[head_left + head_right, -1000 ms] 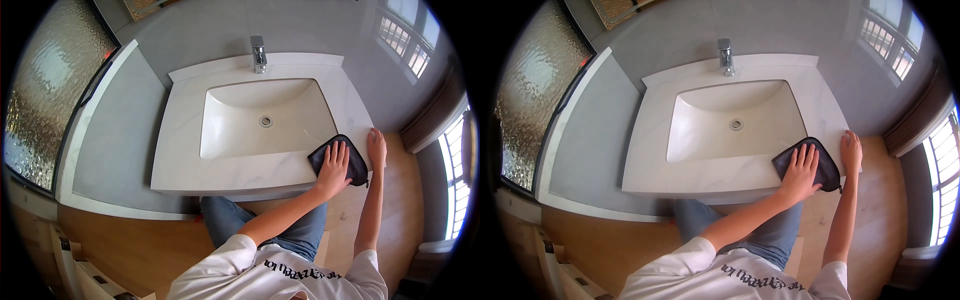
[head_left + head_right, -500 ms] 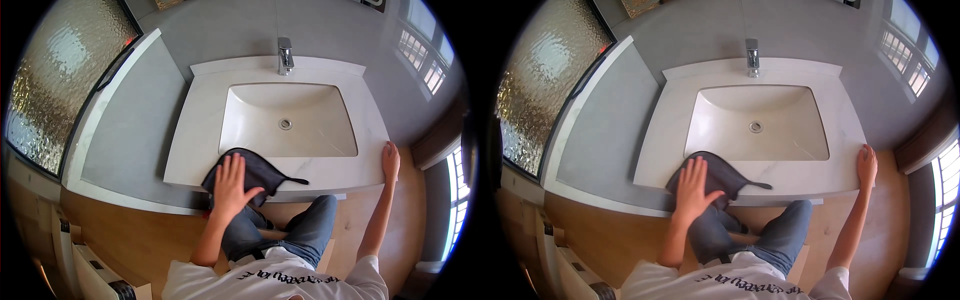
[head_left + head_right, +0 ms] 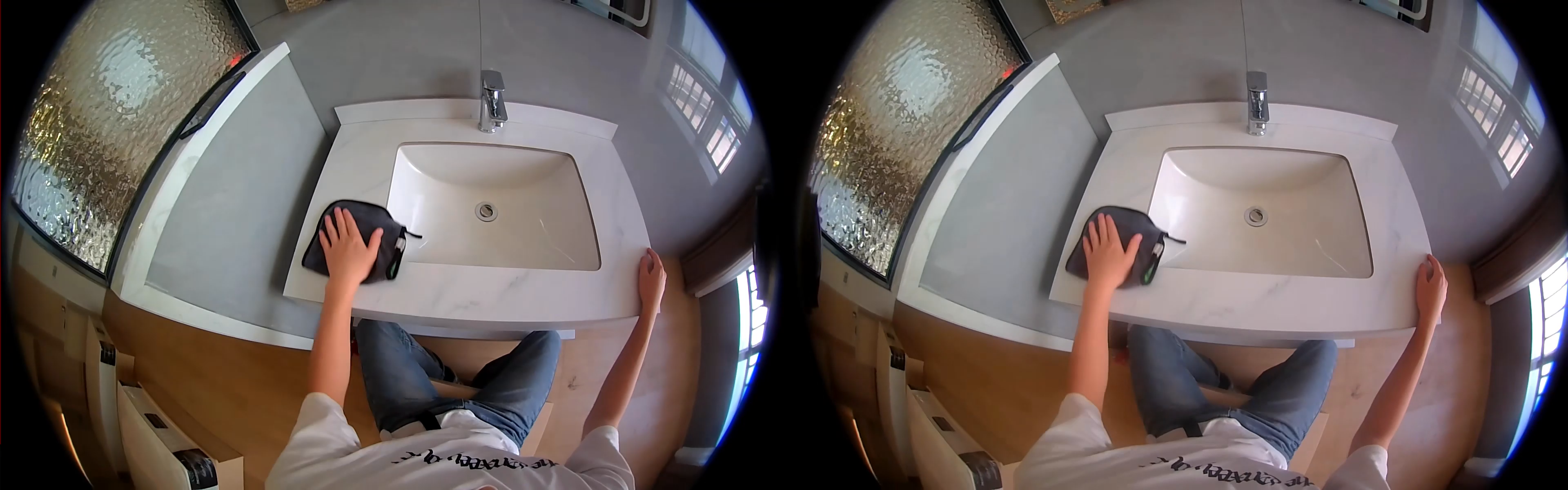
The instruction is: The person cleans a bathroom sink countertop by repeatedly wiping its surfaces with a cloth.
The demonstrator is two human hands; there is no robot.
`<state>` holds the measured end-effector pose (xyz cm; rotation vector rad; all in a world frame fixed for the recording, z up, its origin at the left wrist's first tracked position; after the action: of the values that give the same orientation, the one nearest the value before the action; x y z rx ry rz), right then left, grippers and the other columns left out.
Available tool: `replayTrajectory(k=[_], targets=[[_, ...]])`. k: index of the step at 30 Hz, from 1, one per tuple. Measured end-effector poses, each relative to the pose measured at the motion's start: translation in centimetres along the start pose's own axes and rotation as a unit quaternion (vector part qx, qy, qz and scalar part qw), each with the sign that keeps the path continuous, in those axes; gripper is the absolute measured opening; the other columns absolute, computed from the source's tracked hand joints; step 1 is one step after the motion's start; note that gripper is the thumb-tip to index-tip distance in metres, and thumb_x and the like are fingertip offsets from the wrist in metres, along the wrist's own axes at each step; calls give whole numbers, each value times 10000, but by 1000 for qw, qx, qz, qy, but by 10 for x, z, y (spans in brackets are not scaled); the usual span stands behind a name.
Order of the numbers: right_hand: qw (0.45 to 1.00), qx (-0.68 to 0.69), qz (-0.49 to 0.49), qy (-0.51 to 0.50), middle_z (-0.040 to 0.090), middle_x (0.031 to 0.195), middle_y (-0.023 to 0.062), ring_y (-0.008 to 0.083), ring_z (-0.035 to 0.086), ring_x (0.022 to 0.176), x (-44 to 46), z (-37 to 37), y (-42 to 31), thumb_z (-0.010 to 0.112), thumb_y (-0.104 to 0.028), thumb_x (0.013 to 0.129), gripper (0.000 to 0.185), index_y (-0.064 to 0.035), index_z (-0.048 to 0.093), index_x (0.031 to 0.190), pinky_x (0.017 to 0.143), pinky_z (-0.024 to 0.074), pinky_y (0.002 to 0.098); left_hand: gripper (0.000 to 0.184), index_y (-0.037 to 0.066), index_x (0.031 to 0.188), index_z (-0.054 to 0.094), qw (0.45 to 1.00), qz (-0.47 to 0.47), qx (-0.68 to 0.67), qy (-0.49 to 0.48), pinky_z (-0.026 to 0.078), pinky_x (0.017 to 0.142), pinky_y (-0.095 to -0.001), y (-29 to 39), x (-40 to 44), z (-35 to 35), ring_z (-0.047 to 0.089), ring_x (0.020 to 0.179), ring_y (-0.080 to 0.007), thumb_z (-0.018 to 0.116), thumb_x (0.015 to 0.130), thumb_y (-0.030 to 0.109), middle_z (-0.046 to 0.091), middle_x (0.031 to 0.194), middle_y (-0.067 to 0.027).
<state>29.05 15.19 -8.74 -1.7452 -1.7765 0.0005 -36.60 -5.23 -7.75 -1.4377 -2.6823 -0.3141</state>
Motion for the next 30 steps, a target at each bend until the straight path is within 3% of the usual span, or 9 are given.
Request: replayTrajectory(k=[5,11,14,17,22,27,30], targets=[[1000,1,-16,2,642,1220,176,358,595,1136,-2,-1,-3,550,-230,946,343,-21,621,1209,979,459,407,833,-36,1504,228,999,-22,14,-22,139,1172,-555,1,50,14,145,1470,-401,355,969,589,182,1589,-216],[1000,-15,-5,-8,635,1235,171,355,592,1146,-4,-2,-4,538,-232,955,354,-14,610,1226,978,459,406,698,-41,1486,272,998,53,-13,12,173,1151,-589,4,-28,-1,179,1457,-413,406,999,441,217,1567,-240],[1000,-11,1,-11,635,1237,171,352,594,1146,-3,0,2,538,-230,957,357,-15,607,1233,977,460,403,690,-79,1441,341,995,68,-24,63,198,1119,-627,1,-72,-12,229,1428,-458,466,974,413,275,1534,-272],[1000,-15,5,-9,637,1233,173,346,598,1143,-4,1,3,540,-222,958,353,-15,606,1236,976,461,398,691,-91,1432,346,997,67,-5,48,199,1118,-628,2,-75,-18,221,1427,-469,474,967,403,264,1530,-292],[1000,-19,20,-10,636,1233,178,341,599,1146,-5,-5,-4,538,-218,960,356,-17,605,1246,985,456,396,880,-76,1499,176,997,55,4,-52,104,1153,-602,0,-10,-6,100,1467,-442,426,960,574,147,1579,-267],[1000,-8,14,-10,639,1225,186,341,597,1153,-5,-6,-1,533,-207,963,353,-14,602,1250,989,454,399,897,-41,1508,200,998,47,14,-47,110,1160,-591,14,102,22,120,1469,-423,368,950,641,172,1583,-239],[1000,-7,20,-14,640,1220,187,342,598,1150,-6,-6,-2,529,-203,965,347,-10,604,1244,990,455,398,852,-51,1497,240,1000,-25,7,-10,120,1158,-592,24,167,35,148,1460,-436,344,963,605,206,1572,-248]])
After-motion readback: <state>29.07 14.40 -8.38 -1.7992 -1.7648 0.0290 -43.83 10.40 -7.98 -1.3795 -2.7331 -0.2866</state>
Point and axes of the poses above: each hand's wrist, its own x-axis towards the middle knuckle, its own z-axis out of the palm, y = z × x, the point moved 6 cm from there along x, towards the middle knuckle
